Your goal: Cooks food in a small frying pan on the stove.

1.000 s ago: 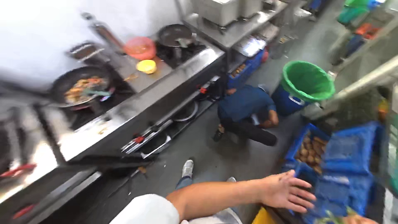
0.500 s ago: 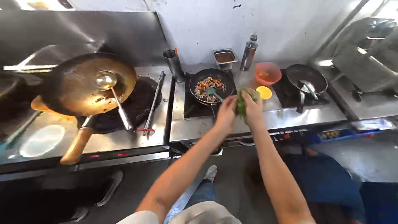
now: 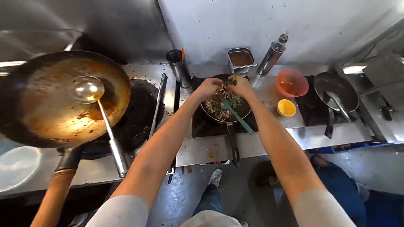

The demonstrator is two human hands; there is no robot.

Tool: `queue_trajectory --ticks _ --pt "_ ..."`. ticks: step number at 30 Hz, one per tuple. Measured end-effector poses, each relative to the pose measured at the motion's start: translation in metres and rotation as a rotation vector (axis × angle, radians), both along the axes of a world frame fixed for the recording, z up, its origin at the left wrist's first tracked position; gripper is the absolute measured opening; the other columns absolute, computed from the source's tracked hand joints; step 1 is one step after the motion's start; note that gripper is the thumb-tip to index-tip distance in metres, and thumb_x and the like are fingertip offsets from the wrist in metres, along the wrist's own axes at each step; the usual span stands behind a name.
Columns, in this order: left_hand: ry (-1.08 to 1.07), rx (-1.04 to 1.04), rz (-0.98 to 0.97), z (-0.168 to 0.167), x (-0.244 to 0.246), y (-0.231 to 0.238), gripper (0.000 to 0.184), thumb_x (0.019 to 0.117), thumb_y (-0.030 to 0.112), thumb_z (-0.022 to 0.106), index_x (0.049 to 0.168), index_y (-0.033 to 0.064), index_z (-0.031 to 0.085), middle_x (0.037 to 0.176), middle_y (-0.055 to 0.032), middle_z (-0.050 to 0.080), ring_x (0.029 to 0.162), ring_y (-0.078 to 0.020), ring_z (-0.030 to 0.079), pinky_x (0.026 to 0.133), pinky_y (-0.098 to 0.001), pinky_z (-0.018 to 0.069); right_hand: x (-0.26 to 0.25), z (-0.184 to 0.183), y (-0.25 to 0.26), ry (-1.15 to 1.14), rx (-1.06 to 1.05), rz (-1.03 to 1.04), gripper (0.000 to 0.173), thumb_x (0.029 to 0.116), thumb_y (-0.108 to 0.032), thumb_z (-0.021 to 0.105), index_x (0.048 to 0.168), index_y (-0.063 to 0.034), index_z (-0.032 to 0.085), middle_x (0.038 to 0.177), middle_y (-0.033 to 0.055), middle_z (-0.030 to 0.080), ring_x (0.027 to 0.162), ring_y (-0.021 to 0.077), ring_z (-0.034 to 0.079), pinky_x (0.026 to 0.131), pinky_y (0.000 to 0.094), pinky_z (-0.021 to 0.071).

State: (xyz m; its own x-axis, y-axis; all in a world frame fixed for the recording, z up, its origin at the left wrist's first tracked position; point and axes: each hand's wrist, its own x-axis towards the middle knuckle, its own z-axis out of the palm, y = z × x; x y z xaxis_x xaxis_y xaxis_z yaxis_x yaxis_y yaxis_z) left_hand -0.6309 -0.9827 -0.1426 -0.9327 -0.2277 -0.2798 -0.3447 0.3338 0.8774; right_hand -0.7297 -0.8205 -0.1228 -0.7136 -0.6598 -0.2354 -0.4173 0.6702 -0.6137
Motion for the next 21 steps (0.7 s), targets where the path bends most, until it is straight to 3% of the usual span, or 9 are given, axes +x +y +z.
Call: queue_trajectory --ticks 2,4,6,9,12,14,16,19,21 --pt "-0.014 -0.152 -0.125 0.005 -0.007 -0.007 0.039 0.1025 0.006 0.055 0.141 0.0039 0.056 0.141 -0.018 0.059 0.129 -0.0296 0.058 0.109 -0.0504 0.0451 -0.008 0.003 -0.006 0.06 0.068 0.054 0.037 0.095 -0.006 0.066 0.132 -0.0088 0.067 0.13 0.0215 0.067 0.118 0.0389 0.066 0.098 0.0601 0.0533" --pt "-0.024 -0.277 -0.176 0.008 -0.016 -0.01 0.04 0.1024 0.008 0.056 0.142 0.0053 0.056 0.141 -0.0188 0.059 0.129 -0.0337 0.058 0.109 -0.0553 0.045 -0.012 0.006 -0.008 0.174 0.025 -0.021 0.032 0.0951 -0.006 0.063 0.125 -0.0088 0.072 0.125 0.0202 0.07 0.115 0.0382 0.068 0.097 0.0597 0.0543" --pt "-0.025 -0.34 -0.187 0.01 -0.021 -0.011 0.041 0.1027 0.01 0.057 0.143 0.0059 0.055 0.139 -0.0202 0.06 0.127 -0.0364 0.059 0.108 -0.0582 0.0452 -0.015 0.009 -0.009 0.211 0.02 -0.014 0.032 0.0966 -0.01 0.065 0.128 -0.008 0.07 0.124 0.0202 0.07 0.115 0.0379 0.068 0.098 0.0587 0.0535" --pt "-0.016 -0.375 -0.17 0.01 -0.02 -0.012 0.04 0.1012 0.011 0.059 0.141 0.0066 0.058 0.133 -0.0215 0.063 0.124 -0.0381 0.061 0.106 -0.0611 0.0453 -0.017 0.01 -0.007 0.215 0.045 0.003 0.034 0.0903 -0.003 0.068 0.124 -0.0095 0.073 0.126 0.0196 0.07 0.121 0.0392 0.064 0.101 0.0613 0.0505" --pt "-0.022 -0.402 -0.144 0.011 -0.017 -0.017 0.037 0.1019 0.014 0.06 0.138 0.008 0.061 0.131 -0.0211 0.065 0.123 -0.0389 0.061 0.105 -0.0627 0.0452 -0.015 0.017 -0.006 0.314 -0.111 -0.101 0.025 0.0953 -0.009 0.065 0.118 -0.0082 0.074 0.118 0.0174 0.072 0.117 0.0338 0.066 0.101 0.0533 0.0519" --pt "-0.029 -0.433 -0.125 0.009 -0.017 -0.018 0.035 0.1024 0.014 0.059 0.137 0.0096 0.063 0.133 -0.021 0.064 0.126 -0.0399 0.06 0.106 -0.0639 0.044 -0.02 0.011 -0.005 0.26 -0.072 -0.017 0.026 0.0963 -0.011 0.066 0.12 -0.0078 0.074 0.121 0.0174 0.072 0.119 0.0345 0.066 0.104 0.0554 0.0508" --pt "0.002 -0.455 -0.085 0.012 -0.018 -0.016 0.034 0.1027 0.012 0.057 0.136 0.01 0.064 0.132 -0.0213 0.065 0.125 -0.0401 0.061 0.106 -0.0633 0.0447 -0.022 0.016 -0.004 0.251 -0.043 -0.015 0.025 0.0956 -0.007 0.063 0.117 -0.0072 0.076 0.116 0.017 0.073 0.113 0.0343 0.069 0.1 0.0561 0.0527" --pt "0.056 -0.48 -0.034 0.014 -0.016 -0.008 0.033 0.1023 0.012 0.057 0.135 0.0082 0.064 0.126 -0.0236 0.065 0.118 -0.0422 0.062 0.101 -0.0639 0.0457 -0.014 0.027 -0.002 0.401 -0.245 -0.117 0.021 0.0951 -0.002 0.06 0.109 -0.0035 0.075 0.11 0.0166 0.072 0.106 0.029 0.069 0.096 0.0444 0.0549" --pt "0.0 -0.528 -0.06 0.009 -0.014 -0.001 0.039 0.1024 0.016 0.06 0.14 0.0091 0.059 0.133 -0.0234 0.063 0.126 -0.0429 0.059 0.106 -0.0646 0.0439 -0.014 0.015 0.006 0.318 -0.136 0.029 0.025 0.0968 -0.004 0.06 0.117 -0.0051 0.074 0.121 0.0181 0.07 0.118 0.0322 0.066 0.104 0.0503 0.0514"
